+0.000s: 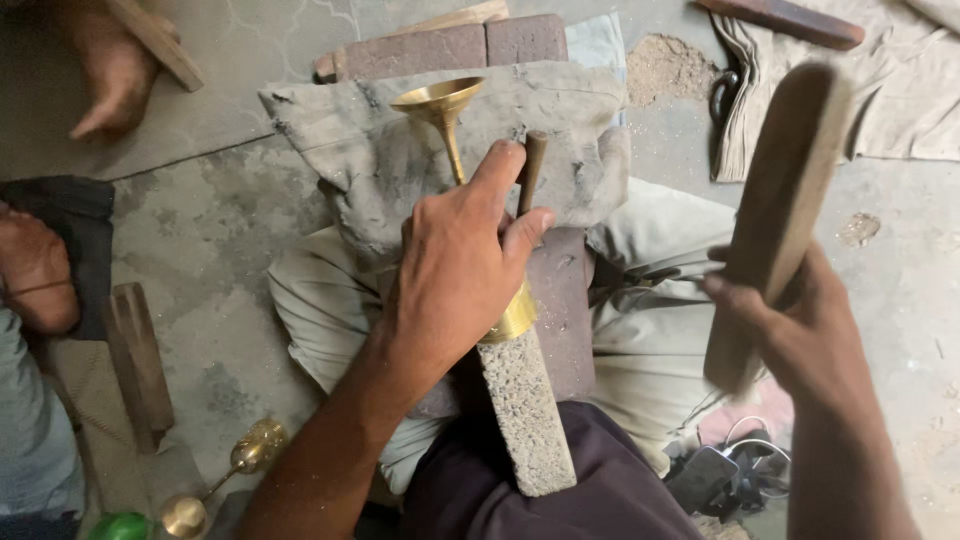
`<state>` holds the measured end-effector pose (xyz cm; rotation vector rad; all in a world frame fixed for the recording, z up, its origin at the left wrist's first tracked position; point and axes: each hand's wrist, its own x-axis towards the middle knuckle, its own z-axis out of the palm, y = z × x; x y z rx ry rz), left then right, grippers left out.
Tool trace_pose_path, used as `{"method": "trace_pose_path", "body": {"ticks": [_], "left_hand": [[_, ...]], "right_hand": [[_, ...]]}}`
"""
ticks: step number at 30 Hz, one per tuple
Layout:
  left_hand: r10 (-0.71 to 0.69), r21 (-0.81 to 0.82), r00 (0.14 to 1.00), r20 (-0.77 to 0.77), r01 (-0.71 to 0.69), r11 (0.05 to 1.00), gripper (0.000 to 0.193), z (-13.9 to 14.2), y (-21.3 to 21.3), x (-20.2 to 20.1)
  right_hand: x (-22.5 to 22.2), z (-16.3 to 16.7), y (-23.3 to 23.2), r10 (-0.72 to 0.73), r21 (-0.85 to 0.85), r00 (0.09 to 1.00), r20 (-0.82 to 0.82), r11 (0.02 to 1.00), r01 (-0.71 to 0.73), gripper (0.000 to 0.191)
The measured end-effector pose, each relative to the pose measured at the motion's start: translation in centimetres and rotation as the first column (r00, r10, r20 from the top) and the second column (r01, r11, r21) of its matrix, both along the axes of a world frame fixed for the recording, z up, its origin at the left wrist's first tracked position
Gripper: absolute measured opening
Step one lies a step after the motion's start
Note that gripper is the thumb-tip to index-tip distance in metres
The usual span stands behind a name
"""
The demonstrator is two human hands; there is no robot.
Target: The person sits on the floor shaping a brass goblet held against a stone block on their lap. They strike a punch held against the goblet's cup with a wooden mallet, reposition the goblet and rotate it between strikes, and at one point pick up another finished goblet from the floor before resuming hammering.
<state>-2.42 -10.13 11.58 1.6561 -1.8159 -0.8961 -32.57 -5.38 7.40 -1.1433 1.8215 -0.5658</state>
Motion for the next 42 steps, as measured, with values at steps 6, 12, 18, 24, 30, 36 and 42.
{"method": "trace_pose_path", "body": {"ticks": [6,12,18,24,30,36,42], "left_hand": [[0.010,-0.005,0.996,0.084,-0.010,1.000,0.044,0.2,-0.3,-1.0],[0.034,-0.012,0.992,0.121,-0.032,0.999,0.042,0.2,-0.1,-1.6],[0.026,-0.025,0.994,0.111,-0.023,0.999,0.038,0.1,0.0,-1.9],[-0.010,0.042,0.992,0.129,0.005,0.999,0.037,0.0,-0.5,-1.9],[-0.058,0.036,0.991,0.120,0.054,0.998,0.040,0.3,-0.5,-2.2],[-0.083,0.139,0.985,0.149,0.062,0.988,0.043,0.6,-1.1,-2.5],[-0.119,0.187,0.980,0.162,0.088,0.978,0.035,1.2,-1.3,-2.7]], "right_hand": [[-0.8,-0.3,-5.5,0.280,-0.243,0.942,-0.187,0.916,-0.320,0.058],[0.8,2.4,-10.5,0.466,-0.442,0.876,-0.124,0.764,-0.469,0.055],[1.0,5.6,-12.6,0.343,-0.226,0.408,-0.846,0.463,-0.857,0.042],[1.1,5.5,-12.9,0.473,-0.049,0.366,-0.801,0.558,-0.828,0.041],[0.5,4.9,-12.3,0.442,-0.276,0.616,-0.652,0.618,-0.736,0.047],[0.3,4.2,-11.5,0.467,0.029,0.323,-0.823,0.602,-0.798,0.038],[-0.4,3.6,-10.9,0.534,0.020,0.439,-0.723,0.651,-0.759,0.046]]}}
